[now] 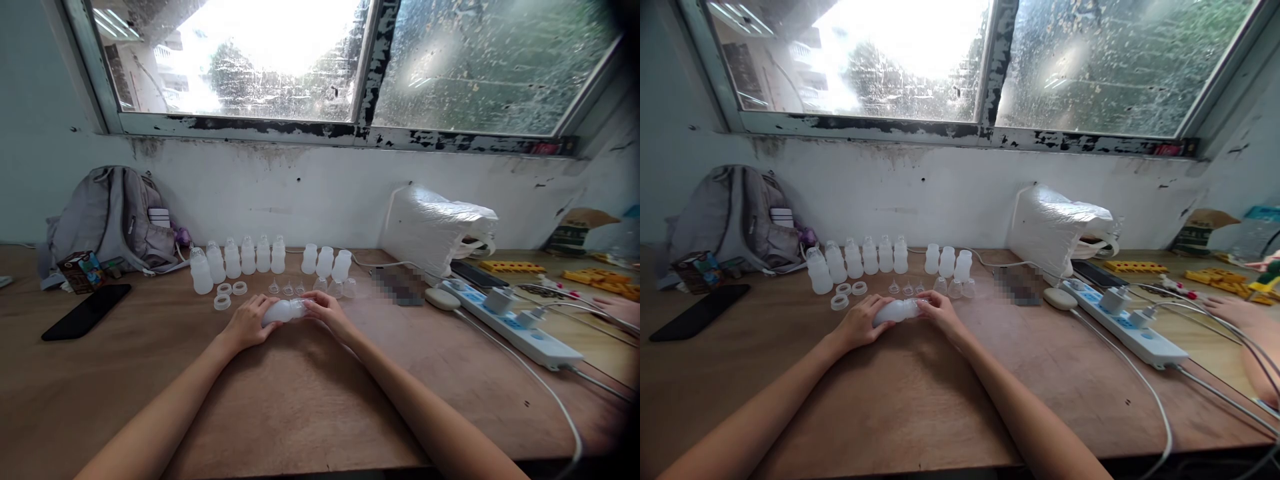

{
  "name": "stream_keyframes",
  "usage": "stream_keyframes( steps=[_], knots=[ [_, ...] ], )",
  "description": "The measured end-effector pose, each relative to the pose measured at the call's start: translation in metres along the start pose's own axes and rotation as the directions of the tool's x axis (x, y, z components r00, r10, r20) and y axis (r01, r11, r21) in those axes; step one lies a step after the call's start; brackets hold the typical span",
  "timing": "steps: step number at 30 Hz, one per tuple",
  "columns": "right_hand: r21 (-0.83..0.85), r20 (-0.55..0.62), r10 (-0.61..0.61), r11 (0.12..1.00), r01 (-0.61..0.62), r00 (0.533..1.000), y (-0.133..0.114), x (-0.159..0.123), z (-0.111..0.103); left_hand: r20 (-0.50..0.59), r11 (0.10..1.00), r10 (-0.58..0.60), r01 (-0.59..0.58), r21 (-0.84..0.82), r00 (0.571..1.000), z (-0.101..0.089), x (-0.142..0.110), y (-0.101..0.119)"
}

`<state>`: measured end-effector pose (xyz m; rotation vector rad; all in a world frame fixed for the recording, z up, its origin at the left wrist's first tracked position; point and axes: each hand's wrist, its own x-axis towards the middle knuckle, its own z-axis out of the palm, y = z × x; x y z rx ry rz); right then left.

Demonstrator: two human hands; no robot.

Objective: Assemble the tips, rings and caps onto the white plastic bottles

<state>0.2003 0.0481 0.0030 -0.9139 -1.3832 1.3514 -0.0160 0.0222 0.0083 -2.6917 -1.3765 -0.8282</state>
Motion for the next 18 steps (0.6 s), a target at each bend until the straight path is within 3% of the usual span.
stream_keyframes(
  steps=[9, 14, 18],
  knots=[
    [0.011, -0.026, -0.003, 1.000, 0.004, 1.000, 0.002, -0.002, 0.002, -0.028, 1.000, 0.013, -0.013, -0.017, 1.000, 0.004, -0.001, -0.001],
    [0.009, -0.066, -0.047, 0.999, 0.048, 0.997, -0.006, -0.006, 0.007, -0.147, 0.998, 0.054, -0.055, -0.006, 0.988, 0.008, -0.002, 0.001],
    [-0.073, -0.032, -0.060, 0.996, 0.058, 0.998, -0.014, -0.008, 0.007, -0.257, 0.993, 0.117, -0.112, 0.036, 0.959, 0.011, -0.003, 0.005]
  ],
)
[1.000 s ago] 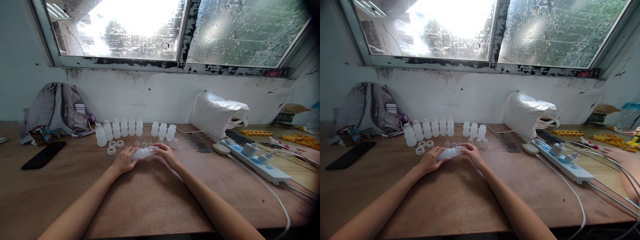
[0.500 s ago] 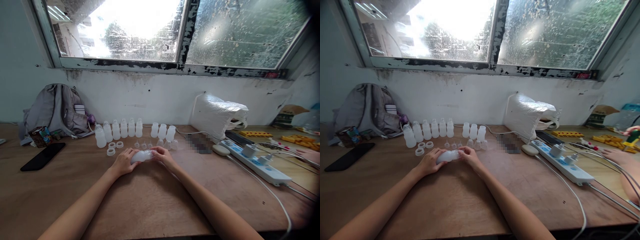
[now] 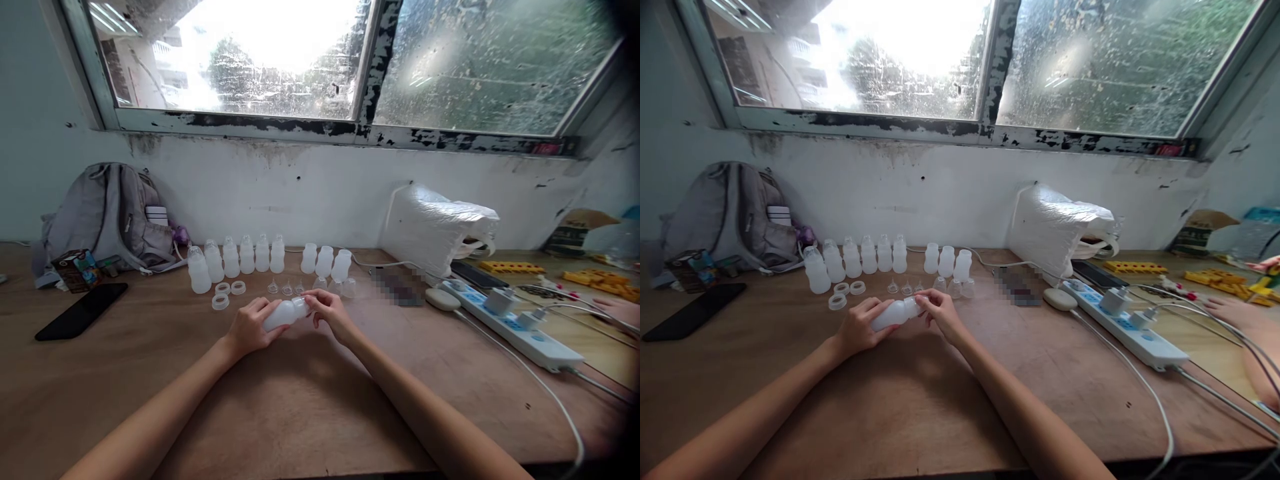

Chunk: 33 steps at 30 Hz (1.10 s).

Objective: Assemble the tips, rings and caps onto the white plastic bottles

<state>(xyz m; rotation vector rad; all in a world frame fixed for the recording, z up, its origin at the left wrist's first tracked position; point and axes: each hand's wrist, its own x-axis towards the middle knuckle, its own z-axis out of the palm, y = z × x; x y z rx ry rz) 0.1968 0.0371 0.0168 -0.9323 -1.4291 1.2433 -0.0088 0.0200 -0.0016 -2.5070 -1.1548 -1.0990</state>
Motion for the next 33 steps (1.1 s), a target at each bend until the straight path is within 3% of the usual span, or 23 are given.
stream_keyframes(
  steps=[4, 7, 11, 14, 18, 21, 24, 27, 30, 33],
  knots=[
    [-0.051, 0.020, -0.012, 0.999, 0.013, 1.000, -0.005, 0.000, -0.002, -0.039, 0.998, 0.013, -0.011, 0.059, 0.999, 0.003, 0.000, 0.005],
    [0.014, 0.024, 0.009, 1.000, -0.010, 1.000, -0.004, 0.000, -0.001, -0.047, 0.995, -0.033, 0.037, 0.090, 0.998, 0.006, 0.001, 0.009],
    [0.216, -0.072, 0.146, 0.968, -0.128, 0.987, 0.002, 0.001, 0.003, 0.010, 0.991, -0.116, 0.116, 0.068, 0.993, 0.007, 0.006, 0.016],
    [0.244, -0.134, 0.195, 0.957, -0.158, 0.972, 0.003, 0.007, 0.002, 0.057, 0.997, -0.081, 0.082, -0.015, 0.995, 0.005, 0.009, 0.016],
    [0.116, -0.267, -0.024, 0.992, 0.057, 0.963, -0.017, 0.027, -0.014, 0.025, 0.991, -0.135, 0.136, -0.021, 0.990, 0.001, 0.009, 0.001],
    [-0.088, -0.278, -0.219, 0.975, 0.203, 0.935, -0.043, 0.053, -0.027, 0.011, 0.973, -0.221, 0.220, 0.072, 0.975, 0.002, 0.006, -0.020],
    [-0.401, -0.218, -0.368, 0.878, 0.261, 0.904, -0.060, 0.087, -0.031, 0.034, 0.947, -0.280, 0.270, 0.176, 0.959, 0.004, 0.002, -0.038],
    [-0.684, -0.130, -0.454, 0.685, 0.252, 0.882, -0.061, 0.123, -0.026, 0.051, 0.917, -0.319, 0.295, 0.270, 0.946, 0.006, -0.001, -0.048],
    [-0.865, -0.028, -0.424, 0.465, 0.191, 0.905, -0.051, 0.154, -0.016, 0.063, 0.886, -0.344, 0.302, 0.352, 0.937, 0.008, -0.004, -0.050],
    [-0.908, -0.008, -0.384, 0.390, 0.154, 0.923, -0.039, 0.176, -0.008, 0.078, 0.865, -0.366, 0.308, 0.397, 0.927, 0.010, -0.006, -0.050]
  ],
)
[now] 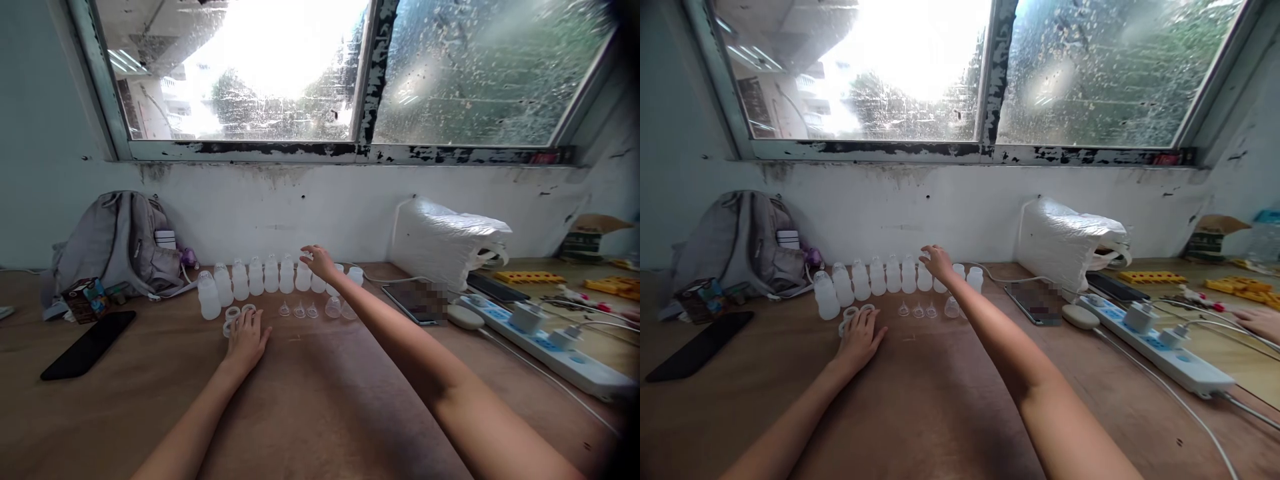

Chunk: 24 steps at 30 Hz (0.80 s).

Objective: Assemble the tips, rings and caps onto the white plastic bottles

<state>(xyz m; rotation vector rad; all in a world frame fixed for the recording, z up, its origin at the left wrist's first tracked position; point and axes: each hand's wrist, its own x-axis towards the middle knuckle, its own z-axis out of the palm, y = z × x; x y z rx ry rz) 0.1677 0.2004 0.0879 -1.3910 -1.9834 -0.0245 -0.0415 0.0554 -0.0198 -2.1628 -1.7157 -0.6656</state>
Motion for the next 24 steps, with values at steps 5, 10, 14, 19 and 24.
stream_keyframes(
  steps=[5, 10, 14, 19, 24],
  knots=[
    [-0.079, 0.029, 0.062, 0.995, -0.060, 0.998, 0.002, 0.006, 0.018, 0.039, 0.999, -0.038, 0.037, 0.035, 0.999, 0.003, 0.000, 0.000],
    [-0.120, 0.025, 0.085, 0.989, -0.081, 0.996, 0.001, -0.001, 0.011, 0.011, 0.997, -0.072, 0.072, 0.029, 0.997, 0.007, 0.001, -0.002],
    [-0.122, 0.014, 0.082, 0.989, -0.080, 0.997, -0.005, -0.030, 0.002, -0.040, 0.998, -0.033, 0.030, -0.059, 0.999, 0.003, 0.003, -0.001],
    [-0.164, 0.129, 0.146, 0.979, -0.125, 0.981, -0.008, -0.097, 0.007, -0.061, 0.955, 0.137, -0.149, -0.258, 0.989, -0.012, 0.000, 0.019],
    [-0.219, 0.199, 0.271, 0.949, -0.226, 0.942, 0.000, -0.131, 0.017, -0.071, 0.924, 0.175, -0.189, -0.333, 0.982, -0.023, -0.007, 0.039]
  ],
)
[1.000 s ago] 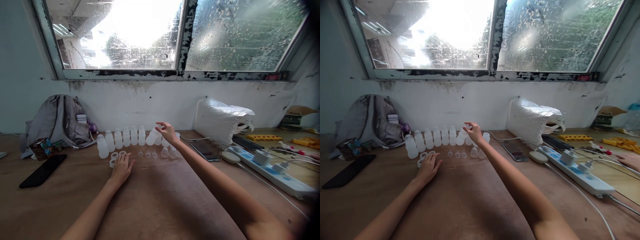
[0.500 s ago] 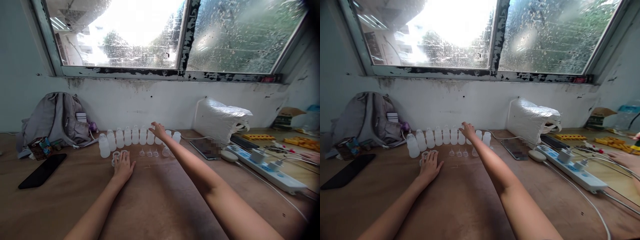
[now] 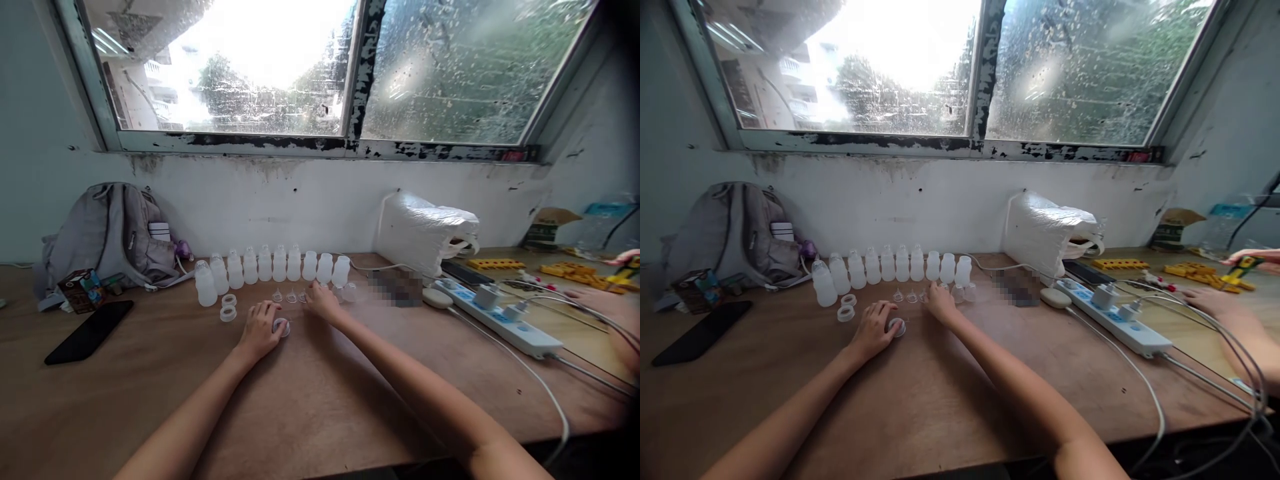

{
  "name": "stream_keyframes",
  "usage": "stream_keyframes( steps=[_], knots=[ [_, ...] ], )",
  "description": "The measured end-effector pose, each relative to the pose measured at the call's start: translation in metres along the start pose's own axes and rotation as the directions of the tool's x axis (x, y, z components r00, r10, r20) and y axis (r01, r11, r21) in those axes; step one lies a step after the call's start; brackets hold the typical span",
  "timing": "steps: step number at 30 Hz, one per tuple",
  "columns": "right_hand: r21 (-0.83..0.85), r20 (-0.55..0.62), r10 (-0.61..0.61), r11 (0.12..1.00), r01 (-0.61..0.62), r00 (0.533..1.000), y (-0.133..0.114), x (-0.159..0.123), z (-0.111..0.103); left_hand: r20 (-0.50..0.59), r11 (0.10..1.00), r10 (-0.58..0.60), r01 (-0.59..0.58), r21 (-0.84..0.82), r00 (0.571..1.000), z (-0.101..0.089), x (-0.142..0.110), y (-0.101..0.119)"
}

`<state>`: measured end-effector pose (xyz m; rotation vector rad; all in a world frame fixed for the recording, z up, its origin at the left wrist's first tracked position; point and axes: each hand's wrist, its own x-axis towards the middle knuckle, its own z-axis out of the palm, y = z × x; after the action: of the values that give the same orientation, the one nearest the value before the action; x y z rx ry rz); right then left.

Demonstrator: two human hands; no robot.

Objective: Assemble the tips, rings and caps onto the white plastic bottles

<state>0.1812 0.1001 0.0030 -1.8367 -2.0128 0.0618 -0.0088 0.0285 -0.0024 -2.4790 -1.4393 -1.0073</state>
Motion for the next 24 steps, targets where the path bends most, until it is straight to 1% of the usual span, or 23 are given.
stream_keyframes(
  steps=[4, 8, 9, 11, 14, 16, 18, 21, 24],
  knots=[
    [0.008, 0.022, 0.001, 1.000, -0.001, 1.000, -0.002, -0.001, 0.006, 0.076, 0.999, 0.033, -0.030, -0.044, 0.997, -0.005, -0.002, 0.005],
    [0.026, -0.010, -0.024, 0.999, 0.024, 1.000, -0.010, -0.010, 0.003, 0.139, 0.997, 0.083, -0.080, -0.022, 0.987, -0.006, -0.004, 0.003],
    [0.033, -0.020, -0.041, 0.999, 0.041, 0.999, -0.012, -0.015, 0.001, 0.148, 0.997, 0.080, -0.080, -0.002, 0.986, -0.004, -0.004, 0.002],
    [0.056, -0.055, -0.113, 0.992, 0.116, 0.992, -0.014, -0.028, -0.002, 0.148, 0.998, 0.055, -0.060, 0.033, 0.987, -0.001, -0.005, 0.001],
    [0.103, -0.115, -0.285, 0.949, 0.297, 0.952, -0.015, -0.050, -0.003, 0.115, 0.999, 0.022, -0.027, 0.040, 0.993, 0.003, -0.005, 0.000],
    [0.131, -0.108, -0.369, 0.915, 0.381, 0.923, -0.013, -0.060, 0.000, 0.066, 1.000, 0.000, 0.000, 0.009, 0.998, 0.003, -0.004, 0.000],
    [0.188, -0.078, -0.420, 0.884, 0.427, 0.904, -0.010, -0.064, 0.002, 0.007, 0.998, -0.034, 0.034, -0.060, 0.999, 0.003, -0.003, 0.001],
    [0.370, -0.045, -0.444, 0.825, 0.427, 0.895, -0.005, -0.060, 0.003, -0.069, 0.974, -0.075, 0.058, -0.219, 0.995, 0.004, -0.002, 0.002],
    [0.597, -0.024, -0.402, 0.729, 0.335, 0.915, -0.003, -0.055, 0.002, -0.103, 0.943, -0.080, 0.041, -0.332, 0.991, 0.007, -0.002, 0.005]
  ],
)
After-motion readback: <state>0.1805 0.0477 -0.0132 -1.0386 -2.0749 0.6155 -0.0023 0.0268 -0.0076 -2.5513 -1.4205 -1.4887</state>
